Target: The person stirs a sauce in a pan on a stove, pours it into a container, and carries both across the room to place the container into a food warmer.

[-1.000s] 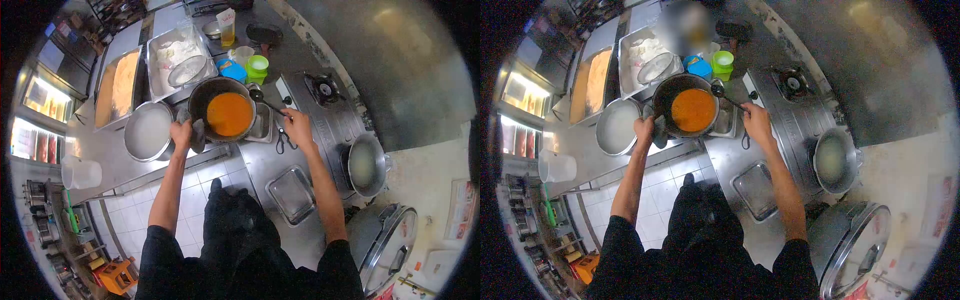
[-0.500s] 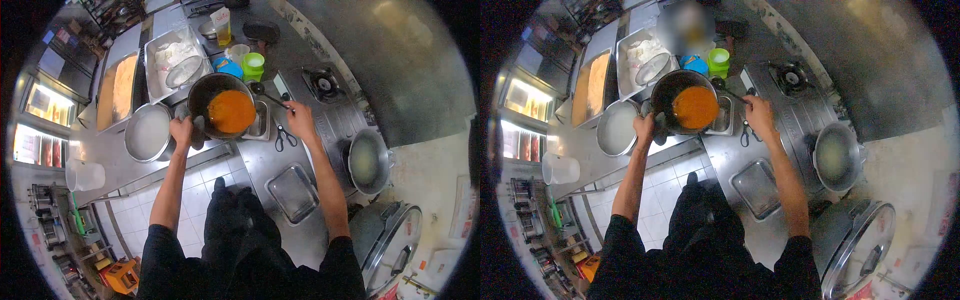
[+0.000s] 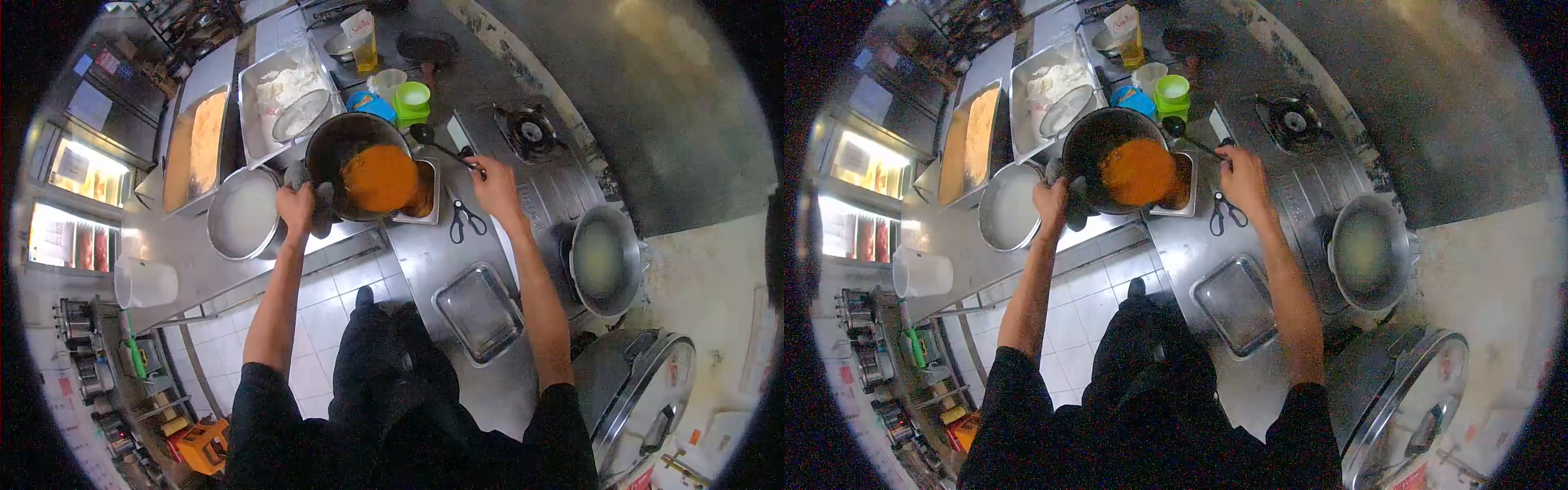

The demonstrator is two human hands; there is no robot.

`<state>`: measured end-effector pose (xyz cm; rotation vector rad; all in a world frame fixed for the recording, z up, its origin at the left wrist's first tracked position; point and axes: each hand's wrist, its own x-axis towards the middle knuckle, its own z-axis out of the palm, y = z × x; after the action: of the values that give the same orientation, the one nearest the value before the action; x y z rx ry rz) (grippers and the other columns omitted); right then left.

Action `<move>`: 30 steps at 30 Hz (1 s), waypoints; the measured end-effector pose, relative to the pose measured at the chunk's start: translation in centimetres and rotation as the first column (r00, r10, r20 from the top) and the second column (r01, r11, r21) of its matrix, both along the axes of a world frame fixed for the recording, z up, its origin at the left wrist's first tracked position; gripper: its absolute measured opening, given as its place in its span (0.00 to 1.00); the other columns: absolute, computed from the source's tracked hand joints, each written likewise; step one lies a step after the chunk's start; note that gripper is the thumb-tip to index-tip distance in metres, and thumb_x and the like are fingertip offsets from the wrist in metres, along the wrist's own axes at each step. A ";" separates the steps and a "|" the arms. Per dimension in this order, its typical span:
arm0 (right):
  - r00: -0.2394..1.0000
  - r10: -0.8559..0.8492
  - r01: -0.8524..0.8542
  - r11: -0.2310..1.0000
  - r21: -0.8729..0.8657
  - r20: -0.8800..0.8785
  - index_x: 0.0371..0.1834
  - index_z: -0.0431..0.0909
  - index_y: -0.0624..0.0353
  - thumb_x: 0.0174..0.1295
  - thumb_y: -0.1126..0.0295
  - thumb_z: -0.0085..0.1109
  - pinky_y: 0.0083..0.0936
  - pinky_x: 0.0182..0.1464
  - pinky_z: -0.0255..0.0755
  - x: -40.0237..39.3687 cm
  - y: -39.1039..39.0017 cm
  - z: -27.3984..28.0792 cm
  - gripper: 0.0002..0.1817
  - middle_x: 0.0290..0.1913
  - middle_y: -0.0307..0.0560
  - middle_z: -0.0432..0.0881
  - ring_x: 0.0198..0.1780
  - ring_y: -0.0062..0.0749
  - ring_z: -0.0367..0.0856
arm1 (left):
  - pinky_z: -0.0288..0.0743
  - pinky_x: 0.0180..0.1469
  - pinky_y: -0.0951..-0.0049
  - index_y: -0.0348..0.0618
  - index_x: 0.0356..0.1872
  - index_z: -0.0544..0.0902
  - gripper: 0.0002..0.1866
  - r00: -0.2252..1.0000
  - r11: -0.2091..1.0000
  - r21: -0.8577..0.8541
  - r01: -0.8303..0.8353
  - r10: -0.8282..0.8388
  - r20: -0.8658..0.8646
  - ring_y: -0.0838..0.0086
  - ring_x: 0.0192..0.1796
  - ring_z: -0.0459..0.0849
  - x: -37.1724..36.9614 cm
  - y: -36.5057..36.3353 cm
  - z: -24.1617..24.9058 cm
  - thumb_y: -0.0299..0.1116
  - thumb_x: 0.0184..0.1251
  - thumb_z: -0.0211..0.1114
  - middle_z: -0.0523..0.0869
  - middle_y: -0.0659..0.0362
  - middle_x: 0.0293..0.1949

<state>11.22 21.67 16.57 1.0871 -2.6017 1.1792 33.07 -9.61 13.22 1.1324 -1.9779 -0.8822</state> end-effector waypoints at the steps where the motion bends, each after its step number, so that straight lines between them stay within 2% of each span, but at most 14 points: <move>1: 1.000 0.003 -0.003 1.000 -0.021 0.002 0.47 0.83 0.58 0.58 0.77 0.57 0.36 0.43 0.76 0.0 0.0 0.0 0.14 0.39 0.58 0.85 0.39 0.48 0.85 | 0.76 0.39 0.59 0.24 0.31 0.82 0.20 1.000 1.000 0.022 0.009 -0.009 -0.021 0.52 0.30 0.85 0.0 0.1 0.2 0.38 0.50 0.66 0.84 0.42 0.24; 4: 0.997 -0.010 0.008 1.000 0.024 0.074 0.48 0.82 0.59 0.59 0.77 0.57 0.37 0.43 0.76 0.4 0.2 1.1 0.14 0.40 0.58 0.85 0.40 0.49 0.84 | 0.76 0.41 0.59 0.24 0.33 0.83 0.20 0.999 0.998 0.058 -0.020 0.018 0.033 0.51 0.34 0.87 -0.2 -0.6 -0.6 0.38 0.50 0.66 0.85 0.39 0.27; 7: 0.999 0.027 -0.027 1.000 -0.007 0.018 0.48 0.83 0.59 0.59 0.77 0.57 0.37 0.45 0.75 0.2 0.4 1.1 0.13 0.41 0.59 0.85 0.41 0.51 0.84 | 0.76 0.44 0.59 0.25 0.34 0.84 0.20 0.995 0.996 0.047 -0.080 0.077 0.059 0.50 0.38 0.87 -0.4 -0.9 -1.3 0.39 0.51 0.66 0.85 0.38 0.30; 10: 0.998 0.046 -0.046 0.999 0.013 0.031 0.45 0.83 0.62 0.59 0.77 0.55 0.45 0.50 0.74 0.8 0.0 1.8 0.12 0.40 0.60 0.84 0.41 0.59 0.82 | 0.76 0.44 0.59 0.25 0.34 0.84 0.21 0.999 0.997 0.062 -0.044 0.043 0.031 0.48 0.38 0.86 -0.4 -0.4 -0.5 0.40 0.50 0.66 0.85 0.37 0.30; 13: 0.998 0.062 -0.062 0.998 -0.024 -0.010 0.45 0.83 0.62 0.60 0.77 0.52 0.45 0.49 0.74 0.9 -1.6 -0.2 0.13 0.39 0.60 0.83 0.42 0.60 0.81 | 0.77 0.43 0.58 0.24 0.33 0.83 0.21 0.997 0.999 -0.002 -0.042 0.042 0.063 0.49 0.37 0.87 -0.5 0.5 0.9 0.39 0.50 0.66 0.85 0.37 0.30; 16: 0.985 0.135 -0.121 0.983 0.137 -0.103 0.44 0.84 0.62 0.61 0.76 0.50 0.46 0.50 0.73 1.0 -4.3 -1.6 0.13 0.40 0.60 0.82 0.46 0.60 0.79 | 0.77 0.41 0.58 0.25 0.32 0.84 0.20 0.993 0.997 0.044 -0.065 0.060 0.104 0.50 0.35 0.87 -1.0 -0.5 -0.5 0.38 0.49 0.66 0.85 0.38 0.29; 19: 0.948 0.156 -0.126 0.985 0.121 -0.278 0.45 0.85 0.58 0.58 0.78 0.49 0.44 0.51 0.70 0.9 -7.5 -2.6 0.16 0.38 0.58 0.79 0.49 0.53 0.77 | 0.77 0.40 0.57 0.27 0.32 0.84 0.19 0.999 0.998 0.057 -0.015 0.012 0.046 0.50 0.34 0.87 -0.9 -0.5 -0.8 0.38 0.49 0.66 0.86 0.39 0.28; 20: 0.976 0.109 -0.093 0.991 0.093 -0.190 0.45 0.85 0.59 0.57 0.79 0.49 0.42 0.53 0.70 1.4 -8.4 -1.9 0.16 0.42 0.58 0.79 0.51 0.52 0.75 | 0.77 0.41 0.57 0.27 0.32 0.84 0.19 0.999 0.997 0.075 -0.015 0.012 0.045 0.49 0.34 0.87 -0.9 -0.2 -0.5 0.38 0.48 0.66 0.85 0.39 0.28; 22: 0.945 0.122 -0.114 0.993 0.044 -0.302 0.44 0.85 0.59 0.56 0.80 0.49 0.42 0.54 0.70 0.0 -10.3 -3.0 0.17 0.43 0.57 0.79 0.50 0.51 0.76 | 0.77 0.41 0.57 0.27 0.32 0.84 0.19 0.999 0.994 0.110 -0.022 0.017 0.043 0.48 0.34 0.86 -1.1 1.4 1.8 0.39 0.48 0.66 0.85 0.39 0.28; 23: 0.925 0.127 -0.129 0.992 0.020 -0.357 0.44 0.85 0.59 0.56 0.80 0.49 0.42 0.54 0.70 -0.8 -11.4 -3.8 0.17 0.43 0.57 0.79 0.50 0.51 0.76 | 0.77 0.42 0.56 0.27 0.32 0.84 0.20 0.999 0.997 0.074 -0.021 0.018 0.040 0.46 0.34 0.86 -1.0 1.2 1.6 0.39 0.48 0.66 0.85 0.38 0.28; 26: 0.909 0.167 -0.145 0.986 0.086 -0.382 0.43 0.84 0.61 0.61 0.75 0.47 0.48 0.54 0.69 -2.0 -11.8 -4.9 0.14 0.49 0.61 0.77 0.55 0.55 0.74 | 0.76 0.43 0.54 0.27 0.34 0.84 0.20 0.999 1.000 -0.023 -0.015 0.016 0.032 0.42 0.35 0.84 -1.1 0.5 0.3 0.39 0.48 0.66 0.84 0.36 0.28; 29: 0.915 0.222 -0.173 0.970 0.171 -0.337 0.42 0.84 0.61 0.60 0.77 0.49 0.48 0.53 0.70 -2.4 -9.3 -7.4 0.13 0.49 0.62 0.77 0.54 0.56 0.74 | 0.76 0.43 0.54 0.26 0.35 0.84 0.21 0.997 0.999 0.009 -0.045 0.044 0.071 0.42 0.37 0.84 -1.3 0.3 0.4 0.39 0.48 0.66 0.84 0.35 0.29; 30: 0.923 0.187 -0.115 0.968 0.225 -0.335 0.42 0.85 0.60 0.57 0.79 0.50 0.47 0.52 0.71 -2.4 -8.5 -8.6 0.14 0.47 0.61 0.78 0.52 0.56 0.75 | 0.76 0.43 0.54 0.27 0.35 0.84 0.21 0.996 0.999 0.000 -0.054 0.054 0.066 0.43 0.37 0.85 -1.3 0.2 0.5 0.39 0.48 0.66 0.84 0.35 0.29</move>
<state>8.81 13.13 7.98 1.4135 -2.4235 0.6672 31.75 -9.38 13.68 1.2246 -1.9904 -0.8291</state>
